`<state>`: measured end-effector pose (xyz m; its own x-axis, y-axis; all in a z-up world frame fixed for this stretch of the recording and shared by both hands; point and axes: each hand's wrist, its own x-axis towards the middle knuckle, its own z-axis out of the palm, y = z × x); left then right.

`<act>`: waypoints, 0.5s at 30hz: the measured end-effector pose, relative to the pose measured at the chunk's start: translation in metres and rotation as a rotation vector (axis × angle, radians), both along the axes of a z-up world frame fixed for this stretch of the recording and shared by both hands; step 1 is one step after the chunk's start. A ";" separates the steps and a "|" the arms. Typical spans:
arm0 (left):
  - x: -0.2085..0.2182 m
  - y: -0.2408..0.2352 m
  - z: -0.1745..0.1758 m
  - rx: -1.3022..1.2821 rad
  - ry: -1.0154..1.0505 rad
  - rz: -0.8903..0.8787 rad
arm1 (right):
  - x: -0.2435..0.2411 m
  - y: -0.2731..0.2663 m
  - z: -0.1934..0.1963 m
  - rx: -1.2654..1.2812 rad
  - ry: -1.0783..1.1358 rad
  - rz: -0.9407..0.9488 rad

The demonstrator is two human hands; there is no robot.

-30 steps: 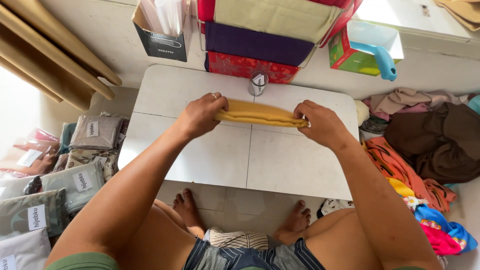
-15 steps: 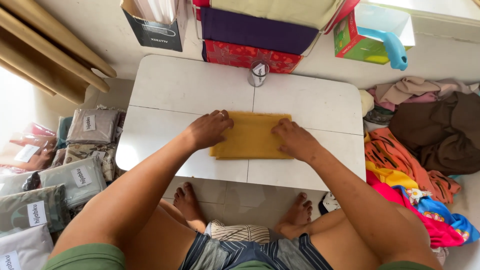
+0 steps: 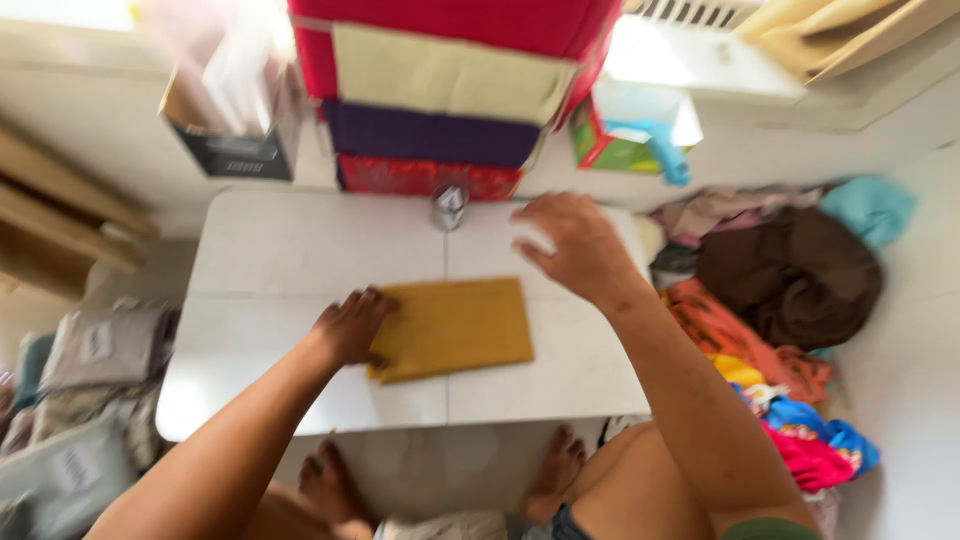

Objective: The person uses a lint roller to clean a mustard-colored cloth on a white table, then folds it and places it into a clear plastic bag. They seal the bag and add a label. Afterwards, they pick up a pile of colorful patterned fabrics from the floor and begin unfolding and arranging them on the table.

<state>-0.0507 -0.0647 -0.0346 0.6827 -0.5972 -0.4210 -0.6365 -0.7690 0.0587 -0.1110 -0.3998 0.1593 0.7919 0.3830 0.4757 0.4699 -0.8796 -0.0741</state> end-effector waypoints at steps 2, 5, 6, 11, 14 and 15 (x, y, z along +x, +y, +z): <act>-0.001 -0.001 -0.007 0.002 -0.008 -0.010 | -0.001 -0.038 0.035 -0.019 -0.279 -0.188; 0.001 0.004 -0.026 -0.056 -0.003 0.031 | -0.008 -0.065 0.069 0.091 -0.479 -0.504; 0.004 0.007 -0.034 -0.130 0.005 0.075 | -0.010 -0.069 0.077 0.207 -0.395 -0.637; 0.008 0.003 -0.014 -0.071 0.064 0.092 | 0.026 -0.086 0.042 0.230 0.062 -0.883; 0.007 0.002 -0.007 -0.006 0.107 0.095 | 0.022 -0.079 0.052 0.153 0.214 -0.931; 0.006 0.003 -0.009 0.017 0.115 0.091 | 0.018 -0.075 0.057 0.074 0.248 -0.960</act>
<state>-0.0442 -0.0615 -0.0439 0.6807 -0.5268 -0.5090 -0.5536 -0.8250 0.1135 -0.0931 -0.4745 0.2163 0.8306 -0.4967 0.2516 -0.4754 -0.8679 -0.1439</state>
